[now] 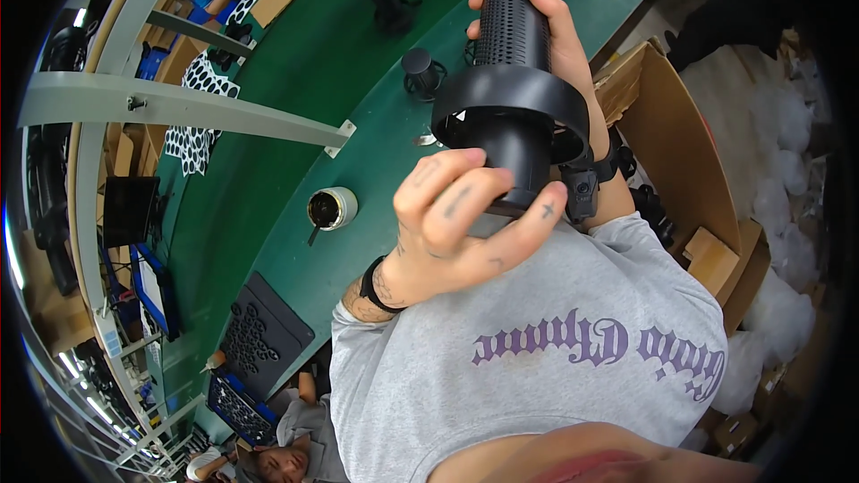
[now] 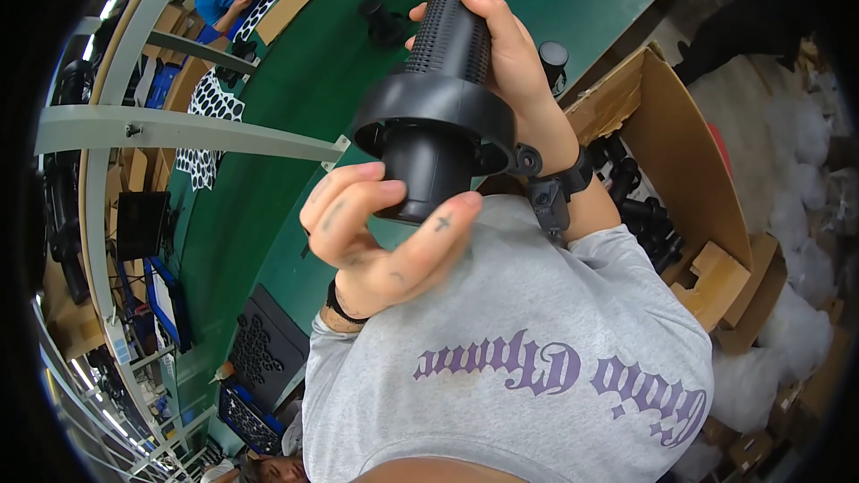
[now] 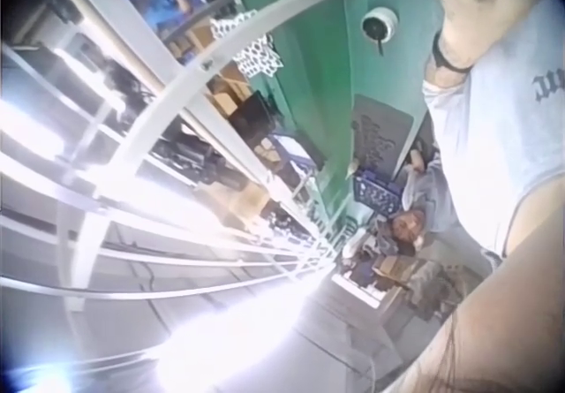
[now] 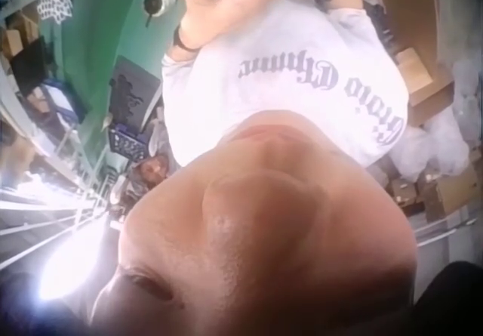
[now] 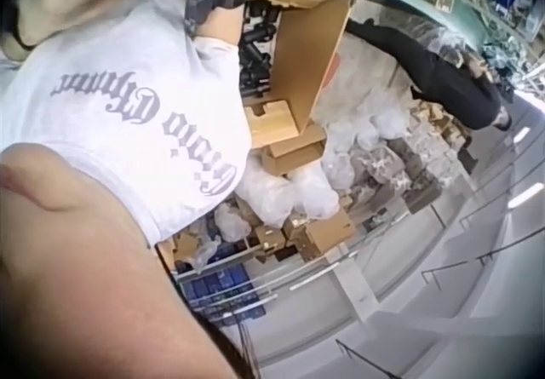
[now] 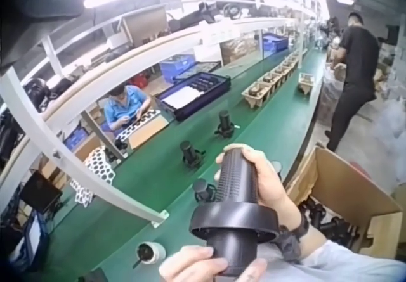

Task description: The person picks up a microphone from a box, wipes its base with a cloth, and places it on the table, repeating this process for several more microphones.

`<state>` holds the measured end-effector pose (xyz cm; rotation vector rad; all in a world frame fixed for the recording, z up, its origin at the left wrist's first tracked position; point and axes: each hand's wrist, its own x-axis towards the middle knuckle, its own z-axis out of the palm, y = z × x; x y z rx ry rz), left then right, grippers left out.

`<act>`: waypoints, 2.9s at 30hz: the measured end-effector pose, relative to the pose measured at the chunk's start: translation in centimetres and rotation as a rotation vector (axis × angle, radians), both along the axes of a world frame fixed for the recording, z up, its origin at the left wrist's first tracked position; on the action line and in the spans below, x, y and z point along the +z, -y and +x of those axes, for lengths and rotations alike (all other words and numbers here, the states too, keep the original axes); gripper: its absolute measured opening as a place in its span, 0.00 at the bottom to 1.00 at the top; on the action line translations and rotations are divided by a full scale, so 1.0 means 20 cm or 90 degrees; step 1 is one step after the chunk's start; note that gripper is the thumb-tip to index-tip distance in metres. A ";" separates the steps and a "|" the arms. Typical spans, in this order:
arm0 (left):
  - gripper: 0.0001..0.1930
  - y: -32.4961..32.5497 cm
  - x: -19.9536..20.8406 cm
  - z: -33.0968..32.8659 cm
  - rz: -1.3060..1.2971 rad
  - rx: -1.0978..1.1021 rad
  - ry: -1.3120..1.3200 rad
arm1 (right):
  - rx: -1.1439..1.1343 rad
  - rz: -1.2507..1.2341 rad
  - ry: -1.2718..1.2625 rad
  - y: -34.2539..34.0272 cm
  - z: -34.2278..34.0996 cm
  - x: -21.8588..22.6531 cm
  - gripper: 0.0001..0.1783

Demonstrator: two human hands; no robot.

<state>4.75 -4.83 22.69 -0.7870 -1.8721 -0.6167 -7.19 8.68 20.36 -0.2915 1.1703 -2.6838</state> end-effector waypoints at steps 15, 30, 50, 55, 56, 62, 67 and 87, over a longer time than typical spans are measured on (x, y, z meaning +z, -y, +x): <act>0.09 0.06 -0.04 0.04 -0.211 -0.023 -0.107 | 0.073 -0.084 -0.057 0.01 -0.06 -0.03 0.22; 0.24 0.08 -0.06 0.02 -0.055 0.029 0.039 | 0.011 -0.257 0.034 0.13 -0.01 0.03 0.20; 0.10 0.09 -0.16 -0.01 0.037 0.005 -0.115 | 0.103 -0.063 0.033 0.10 0.01 0.12 0.19; 0.10 0.07 -0.20 -0.01 0.138 -0.013 -0.159 | 0.079 -0.026 0.017 0.12 0.02 0.15 0.19; 0.10 0.11 -0.23 -0.05 0.147 0.023 -0.226 | 0.083 -0.026 0.013 0.13 0.02 0.14 0.19; 0.21 0.09 -0.07 0.04 0.205 0.139 -0.053 | 0.171 -0.374 0.016 0.21 0.06 -0.06 0.25; 0.09 0.06 -0.08 0.05 0.126 0.052 -0.174 | 0.192 -0.393 0.092 0.23 0.09 -0.02 0.24; 0.09 0.11 0.00 0.01 -0.184 0.009 -0.074 | 0.346 -0.011 0.105 0.08 -0.08 0.07 0.24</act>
